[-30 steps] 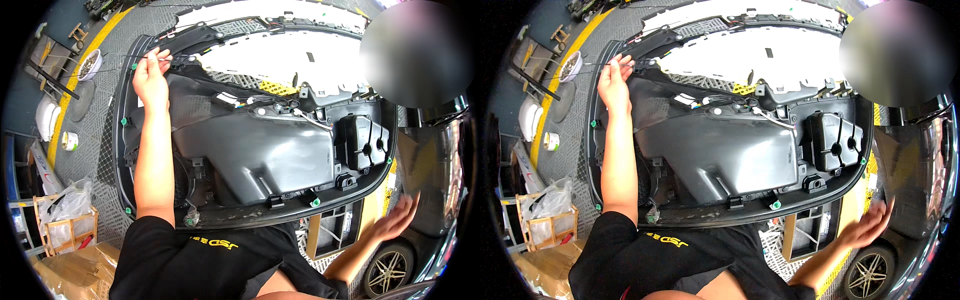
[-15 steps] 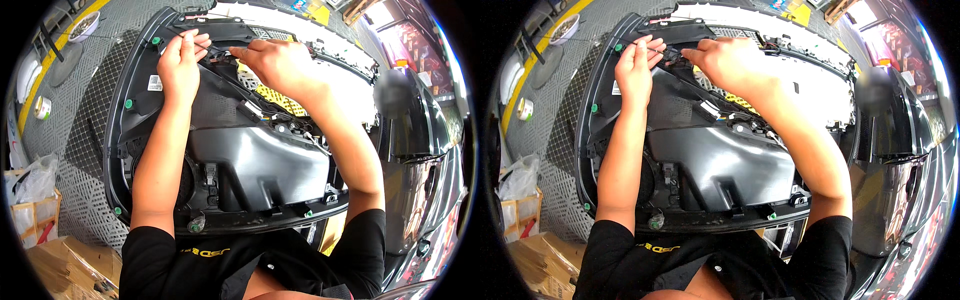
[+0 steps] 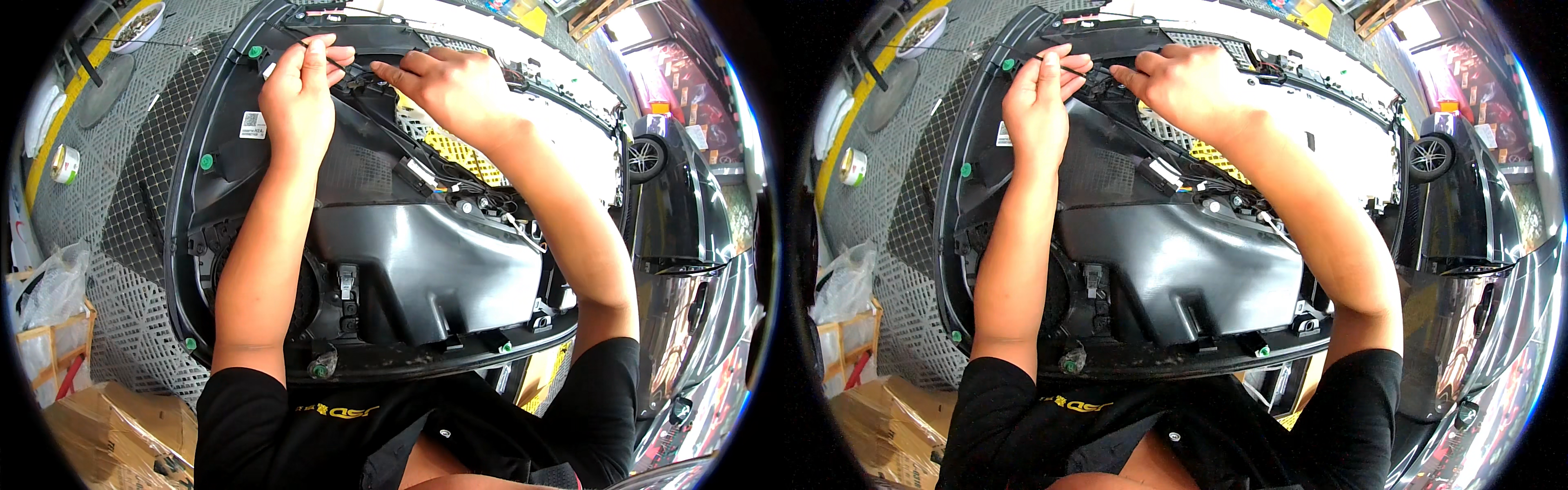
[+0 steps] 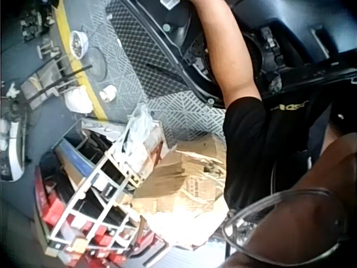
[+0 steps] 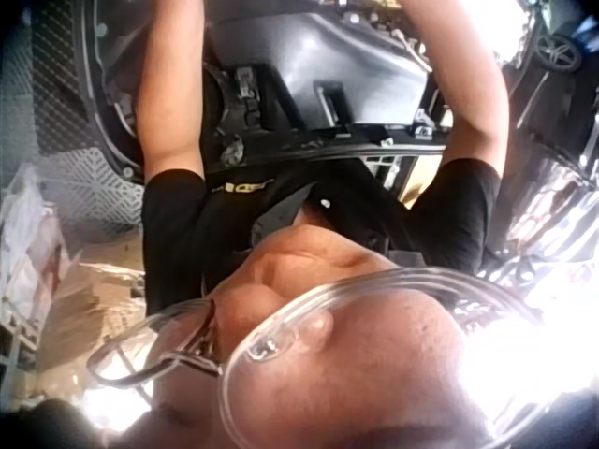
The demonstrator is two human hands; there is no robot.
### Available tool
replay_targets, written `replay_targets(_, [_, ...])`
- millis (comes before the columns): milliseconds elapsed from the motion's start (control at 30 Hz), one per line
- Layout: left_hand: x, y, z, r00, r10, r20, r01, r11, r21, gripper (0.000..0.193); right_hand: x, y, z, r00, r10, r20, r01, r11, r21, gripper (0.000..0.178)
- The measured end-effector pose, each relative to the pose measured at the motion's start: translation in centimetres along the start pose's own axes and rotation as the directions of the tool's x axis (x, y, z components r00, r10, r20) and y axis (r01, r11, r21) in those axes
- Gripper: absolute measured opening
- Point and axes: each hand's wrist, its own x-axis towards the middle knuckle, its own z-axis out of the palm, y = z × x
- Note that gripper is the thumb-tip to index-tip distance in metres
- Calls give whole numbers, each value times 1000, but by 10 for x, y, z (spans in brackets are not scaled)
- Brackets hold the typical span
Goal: The person works on the internal wiring and components of a car door panel by hand. They use cable ties to secure wires, manipulate connectors, and pick up small parts from a nearby tray.
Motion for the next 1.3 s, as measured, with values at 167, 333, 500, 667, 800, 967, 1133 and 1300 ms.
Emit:
replay_targets(167, [-2, 4, 2, 1000, 19, 10, -20, 996, 86, 34, -3, 14, 10, 993, -107, -56, 105, 994, -39, 45])
replay_targets(333, [0, 2, 0, 999, 48, -11, -46, 988, 149, 34, -5, 22, 15, 989, -126, -84, 119, 989, -84, 48])
replay_targets(500, [-2, 2, -2, 999, 33, -23, -29, 988, 153, 33, -13, 16, 22, 992, -60, -108, 54, 997, -57, 47])
replay_targets(667, [-2, 9, 0, 987, 81, -139, -77, 996, 37, 31, 0, 129, -32, 670, 709, 223, -690, 704, -168, 18])
replay_targets(800, [3, 10, -13, 968, 114, -225, -124, 992, -27, 34, -13, 136, -77, 817, 537, -210, -525, 843, 114, 24])
replay_targets(967, [14, 27, -27, 953, -116, -279, 29, 954, -298, 35, -80, 122, -87, 803, 585, -113, -579, 811, 82, 30])
replay_targets(1133, [51, 52, -91, 796, 109, -595, -360, 875, -322, 56, -177, 96, -113, 675, 731, -95, -736, 676, -33, 27])
replay_targets(1300, [64, 27, -118, 942, 135, -308, 34, 873, 487, 80, -293, 40, -177, 213, 963, -166, -974, 222, 37, 26])
